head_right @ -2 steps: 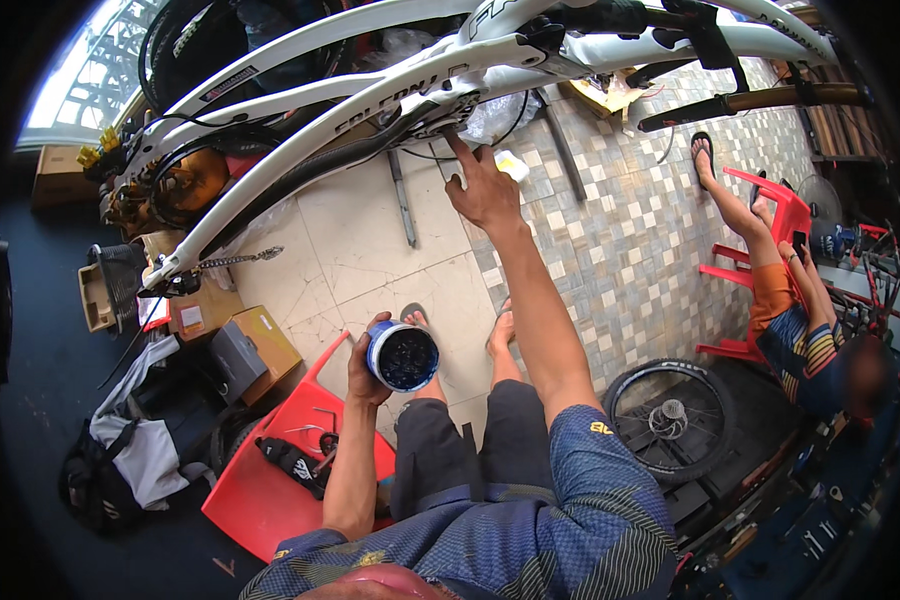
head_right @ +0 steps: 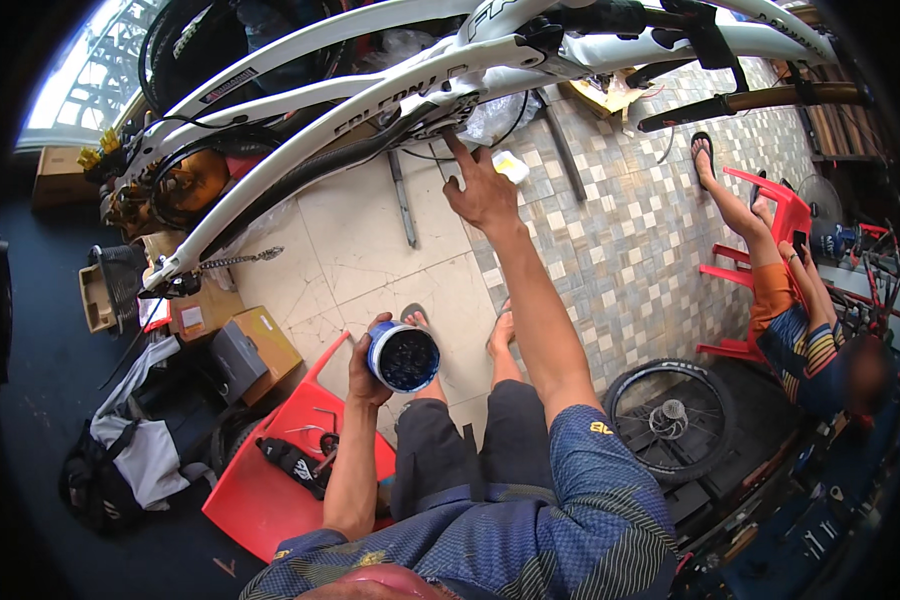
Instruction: The person installs a bottom bracket into a white bicycle frame, applies grease to the crankset spindle, and fits the crankset onto the bottom bracket. They use a blue-handled tool to tighten the crankset bolts and handle grease and crankset components.
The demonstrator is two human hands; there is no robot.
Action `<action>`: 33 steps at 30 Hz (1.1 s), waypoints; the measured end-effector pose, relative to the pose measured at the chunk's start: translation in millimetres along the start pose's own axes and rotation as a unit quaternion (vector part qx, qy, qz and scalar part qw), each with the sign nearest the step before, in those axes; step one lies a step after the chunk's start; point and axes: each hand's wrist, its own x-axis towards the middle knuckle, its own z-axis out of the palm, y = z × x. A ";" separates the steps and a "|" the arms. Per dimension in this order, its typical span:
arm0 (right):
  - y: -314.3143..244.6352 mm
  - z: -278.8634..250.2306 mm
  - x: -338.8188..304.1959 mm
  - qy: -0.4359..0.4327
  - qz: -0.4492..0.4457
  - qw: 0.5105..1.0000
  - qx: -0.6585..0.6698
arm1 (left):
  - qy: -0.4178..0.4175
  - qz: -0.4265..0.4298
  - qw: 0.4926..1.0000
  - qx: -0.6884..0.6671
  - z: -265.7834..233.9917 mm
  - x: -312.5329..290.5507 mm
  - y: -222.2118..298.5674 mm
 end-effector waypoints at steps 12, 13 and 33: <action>-38.5 -48.3 -48.5 -0.232 0.135 0.467 0.843 | -0.021 0.025 0.996 -0.083 15.0 -32.7 32.2; -59.0 -62.6 -57.0 -0.256 0.104 0.471 0.838 | -0.011 0.039 0.995 -0.090 18.1 -48.0 40.6; -323.4 120.0 -258.3 -0.541 -0.500 0.676 -0.004 | 0.184 0.455 0.789 -0.369 -101.3 -172.2 -48.0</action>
